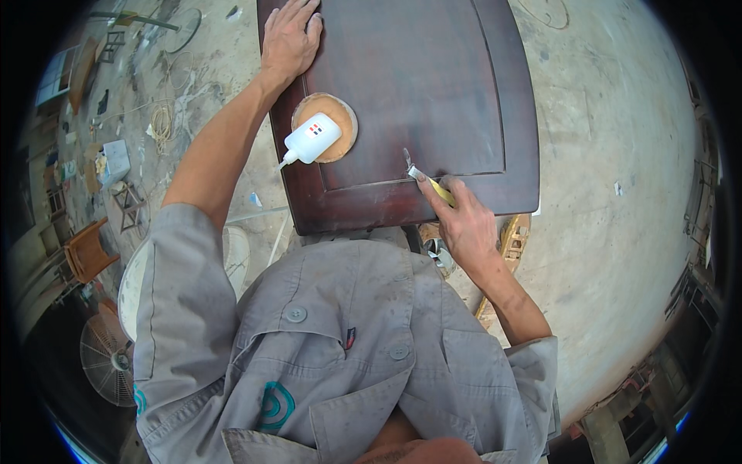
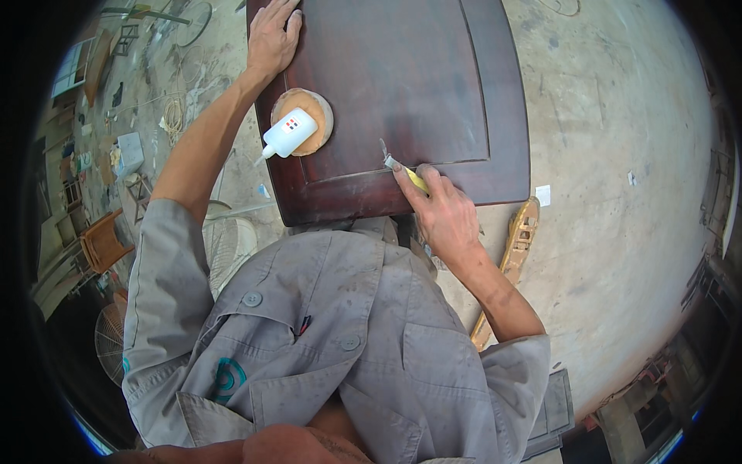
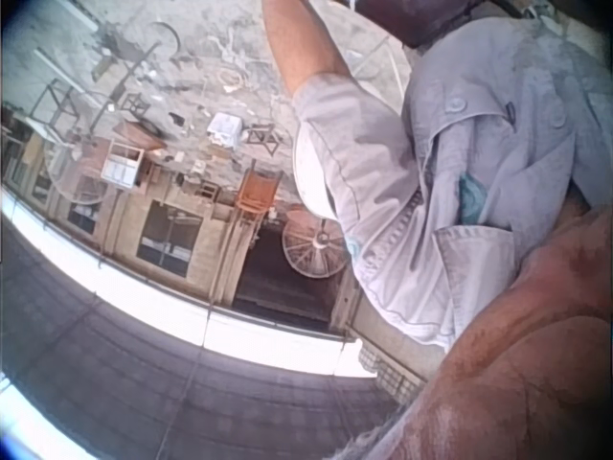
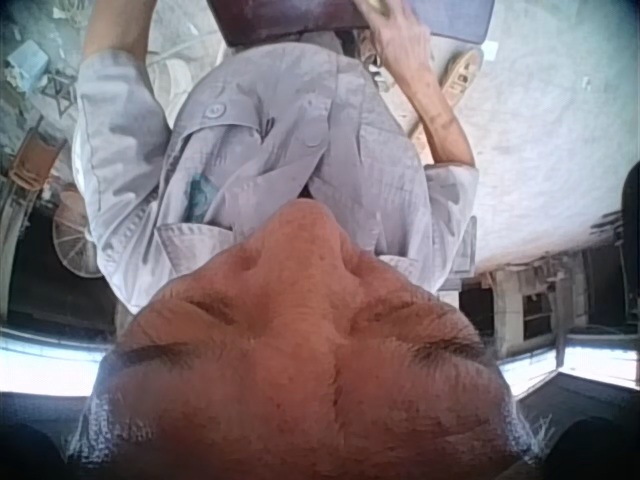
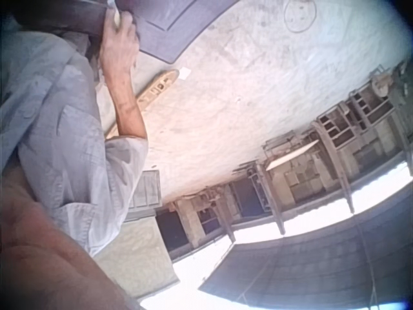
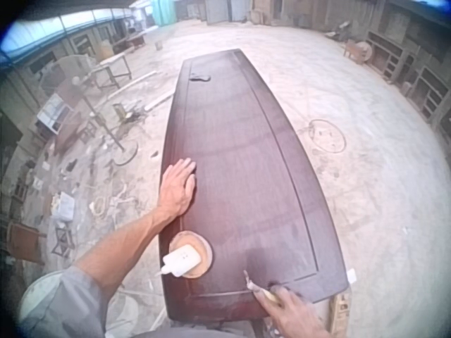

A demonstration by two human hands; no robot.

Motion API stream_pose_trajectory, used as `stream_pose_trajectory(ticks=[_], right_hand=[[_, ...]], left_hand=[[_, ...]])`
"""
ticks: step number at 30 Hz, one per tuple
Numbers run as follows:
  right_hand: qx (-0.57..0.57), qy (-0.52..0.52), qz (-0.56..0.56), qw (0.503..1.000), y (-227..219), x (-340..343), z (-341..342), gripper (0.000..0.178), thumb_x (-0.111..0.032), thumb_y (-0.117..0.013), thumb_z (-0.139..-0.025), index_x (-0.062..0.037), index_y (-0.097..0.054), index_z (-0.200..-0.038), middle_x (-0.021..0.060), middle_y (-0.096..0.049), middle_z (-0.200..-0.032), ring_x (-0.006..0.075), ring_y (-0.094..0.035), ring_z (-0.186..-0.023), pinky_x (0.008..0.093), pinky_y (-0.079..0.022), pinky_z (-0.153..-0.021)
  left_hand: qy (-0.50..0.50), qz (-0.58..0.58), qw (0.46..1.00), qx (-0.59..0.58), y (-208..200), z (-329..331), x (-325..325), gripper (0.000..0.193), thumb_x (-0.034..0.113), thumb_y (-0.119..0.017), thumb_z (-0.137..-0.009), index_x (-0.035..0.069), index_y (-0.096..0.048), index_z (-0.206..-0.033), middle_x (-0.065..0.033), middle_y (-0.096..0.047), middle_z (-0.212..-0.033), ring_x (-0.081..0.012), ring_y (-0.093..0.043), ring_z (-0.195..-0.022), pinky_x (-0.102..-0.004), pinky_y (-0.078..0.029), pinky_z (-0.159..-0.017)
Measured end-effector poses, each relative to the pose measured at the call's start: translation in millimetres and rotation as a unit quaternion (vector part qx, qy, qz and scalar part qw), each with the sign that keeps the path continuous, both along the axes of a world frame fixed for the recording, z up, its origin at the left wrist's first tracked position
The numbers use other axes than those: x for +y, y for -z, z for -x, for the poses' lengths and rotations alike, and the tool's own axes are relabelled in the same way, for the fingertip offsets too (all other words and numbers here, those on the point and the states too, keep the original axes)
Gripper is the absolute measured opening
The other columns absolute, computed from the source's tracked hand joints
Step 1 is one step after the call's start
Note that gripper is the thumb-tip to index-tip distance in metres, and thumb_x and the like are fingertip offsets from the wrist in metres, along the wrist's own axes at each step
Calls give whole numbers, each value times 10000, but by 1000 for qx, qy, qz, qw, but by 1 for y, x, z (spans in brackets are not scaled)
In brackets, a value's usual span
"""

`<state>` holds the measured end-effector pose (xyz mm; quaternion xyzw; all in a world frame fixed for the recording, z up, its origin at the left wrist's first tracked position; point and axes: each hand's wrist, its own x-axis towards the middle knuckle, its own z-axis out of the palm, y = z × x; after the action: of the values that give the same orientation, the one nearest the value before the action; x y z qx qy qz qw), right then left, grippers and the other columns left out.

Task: The person applies a white substance from a bottle onto a dark brown wooden furniture panel and spreads it with a small tool. They then wipe the surface with a cloth and continue applying and smoothing the substance along the edges and grooves of the panel.

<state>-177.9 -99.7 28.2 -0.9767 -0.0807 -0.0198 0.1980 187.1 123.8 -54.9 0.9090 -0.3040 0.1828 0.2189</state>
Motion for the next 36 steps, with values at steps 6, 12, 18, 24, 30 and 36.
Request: stream_pose_trajectory(ticks=[6, 12, 18, 24, 30, 36], right_hand=[[1, 6, -6, 1000, 1, 2, -2, 641, -34, -670, -799, -174, -621, -1423, 92, -573, -1128, 252, -641, -854, 388, -582, -705], [13, 0, 6, 1000, 2, -8, 14, 655, -45, -672, -794, -182, -619, -1432, 92, -585, -1150, 253, -663, -877, 374, -586, -736], [1, -2, 11, 1000, 2, -12, 12, 666, -55, -674, -789, -206, -622, -1435, 89, -592, -1151, 249, -666, -878, 365, -590, -752], [7, -17, 22, 1000, 0, -12, 7, 672, -59, -677, -769, -182, -625, -1427, 84, -591, -1143, 237, -655, -901, 363, -589, -766], [-1, -31, 13, 999, 0, -11, 3, 683, -65, -683, -768, -178, -614, -1438, 78, -589, -1141, 234, -638, -889, 366, -586, -747], [-9, -33, 8, 999, 3, -11, 4, 674, -77, -686, -781, -177, -606, -1443, 82, -588, -1149, 231, -631, -870, 366, -582, -733]], left_hand=[[0, -6, 1000, -5, 1, -1, -1, 383, 192, -571, -1015, 12, -651, -1343, -196, -609, -1440, -346, -509, -1406, -487, -323, -1216], [3, 0, 1000, -7, 1, -1, 0, 379, 182, -572, -1012, 14, -652, -1342, -193, -609, -1440, -342, -509, -1406, -487, -326, -1215], [3, 3, 1000, -8, 0, 0, -1, 379, 185, -575, -1010, 14, -655, -1338, -192, -613, -1435, -339, -512, -1403, -486, -326, -1214], [1, 3, 1000, -9, 0, 0, 0, 381, 193, -573, -1012, 17, -654, -1340, -193, -613, -1435, -338, -513, -1404, -483, -323, -1215], [1, 3, 1000, -8, 0, 1, -1, 380, 195, -571, -1014, 18, -654, -1340, -192, -615, -1433, -340, -512, -1404, -484, -323, -1215], [-2, -1, 1000, -14, 0, 0, -1, 379, 195, -572, -1015, 22, -654, -1342, -191, -617, -1431, -338, -513, -1404, -483, -324, -1216]])
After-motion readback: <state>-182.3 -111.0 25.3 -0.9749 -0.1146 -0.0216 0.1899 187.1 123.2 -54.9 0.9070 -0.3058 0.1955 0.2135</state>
